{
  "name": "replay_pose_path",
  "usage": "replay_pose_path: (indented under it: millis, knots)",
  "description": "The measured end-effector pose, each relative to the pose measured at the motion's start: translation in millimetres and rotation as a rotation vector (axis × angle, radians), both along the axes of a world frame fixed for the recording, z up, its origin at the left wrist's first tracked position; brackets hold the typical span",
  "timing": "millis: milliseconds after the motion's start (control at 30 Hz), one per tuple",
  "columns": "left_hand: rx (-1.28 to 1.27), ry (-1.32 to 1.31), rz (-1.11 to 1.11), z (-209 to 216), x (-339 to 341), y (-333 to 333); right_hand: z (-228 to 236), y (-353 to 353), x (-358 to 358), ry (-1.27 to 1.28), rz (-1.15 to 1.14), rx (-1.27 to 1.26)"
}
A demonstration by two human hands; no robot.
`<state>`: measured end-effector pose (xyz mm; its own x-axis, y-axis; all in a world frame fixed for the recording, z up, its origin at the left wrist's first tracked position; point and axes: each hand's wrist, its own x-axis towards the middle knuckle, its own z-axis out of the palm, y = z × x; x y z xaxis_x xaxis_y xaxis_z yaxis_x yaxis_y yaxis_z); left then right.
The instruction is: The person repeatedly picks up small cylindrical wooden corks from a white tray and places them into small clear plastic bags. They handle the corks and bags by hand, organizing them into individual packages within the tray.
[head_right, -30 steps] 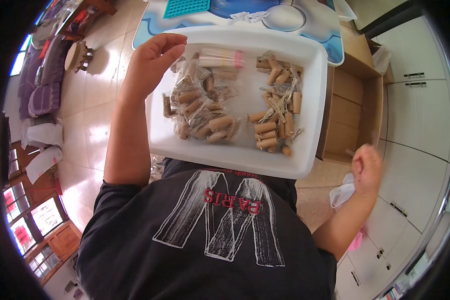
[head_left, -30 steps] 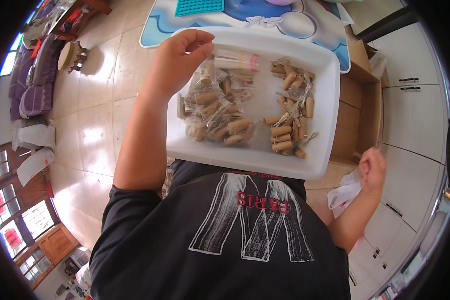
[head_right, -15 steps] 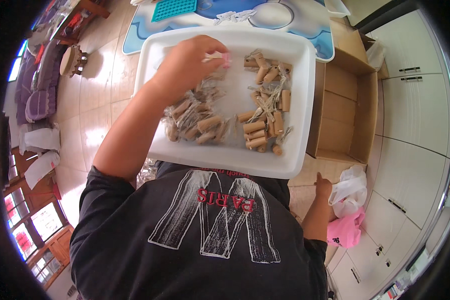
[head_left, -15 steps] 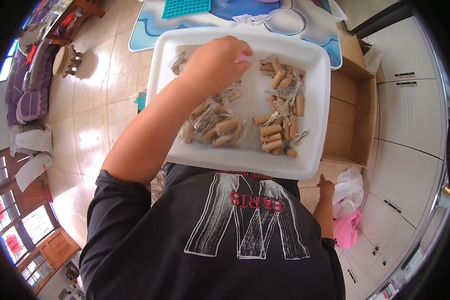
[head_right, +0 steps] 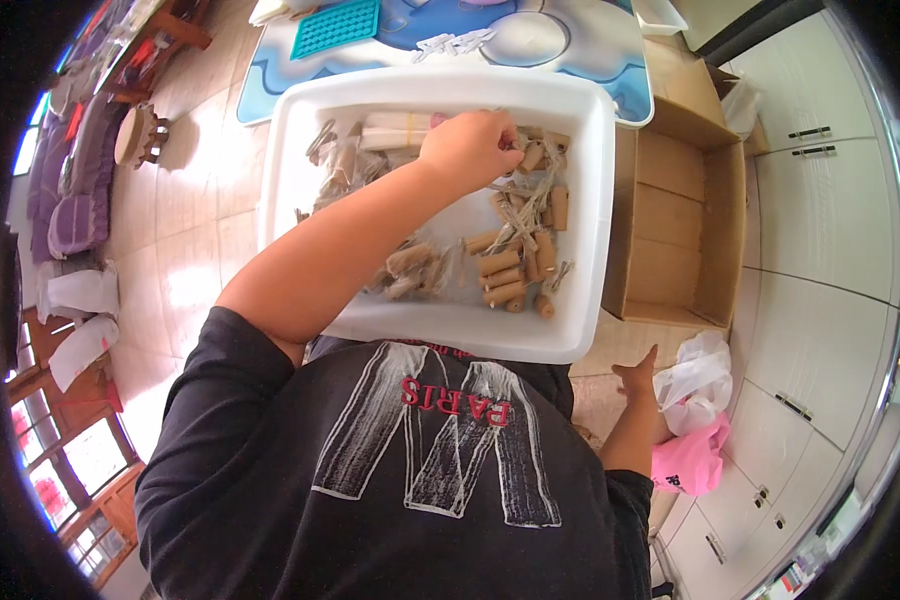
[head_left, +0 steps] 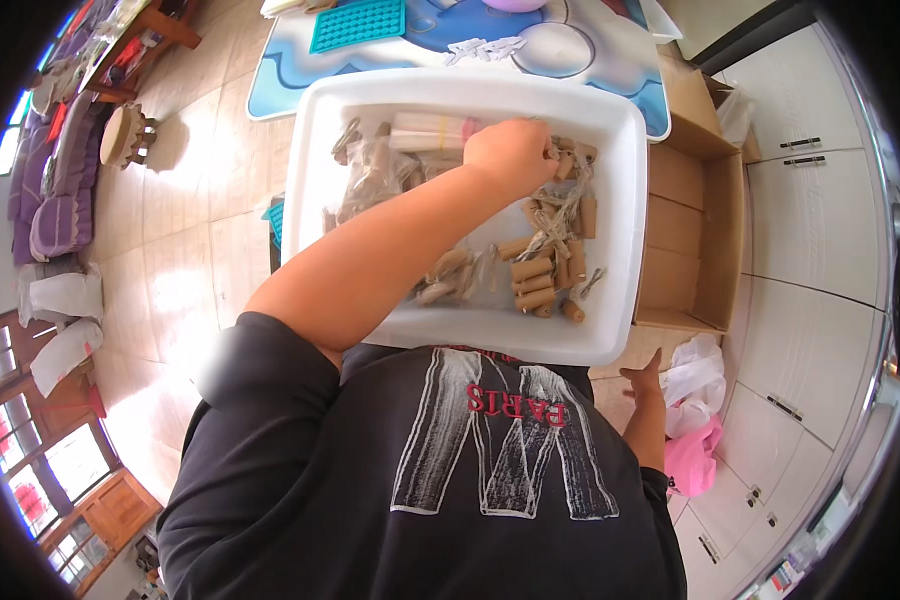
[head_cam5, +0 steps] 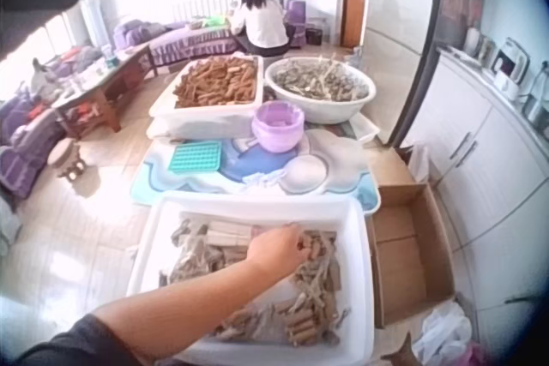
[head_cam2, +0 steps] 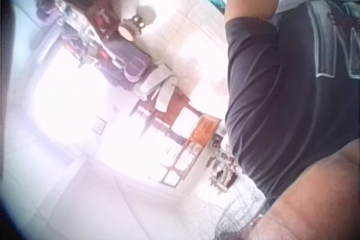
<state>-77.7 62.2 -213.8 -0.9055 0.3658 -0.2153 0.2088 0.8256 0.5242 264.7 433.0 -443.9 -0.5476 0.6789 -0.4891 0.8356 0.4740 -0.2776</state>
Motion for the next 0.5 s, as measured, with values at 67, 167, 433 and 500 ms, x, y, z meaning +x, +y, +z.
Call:
replay_pose_path:
  millis: [67,167,433,500]
  knots:
    - [0.097,0.011,0.005,-0.7,1.3,-1.4,5.0,11.8,7.8,0.163,0.234,0.309]
    - [0.299,-0.083,0.056,10.0,4.6,-9.8,46.1,58.7,-15.6,-0.253,0.756,0.401]
    - [1.012,-0.419,0.118,54.9,20.4,-57.1,244.9,-89.1,-169.8,1.114,0.107,-0.075]
    - [1.109,-0.495,0.15,65.7,29.0,-65.7,283.4,-148.2,-200.6,1.068,0.275,-0.327]
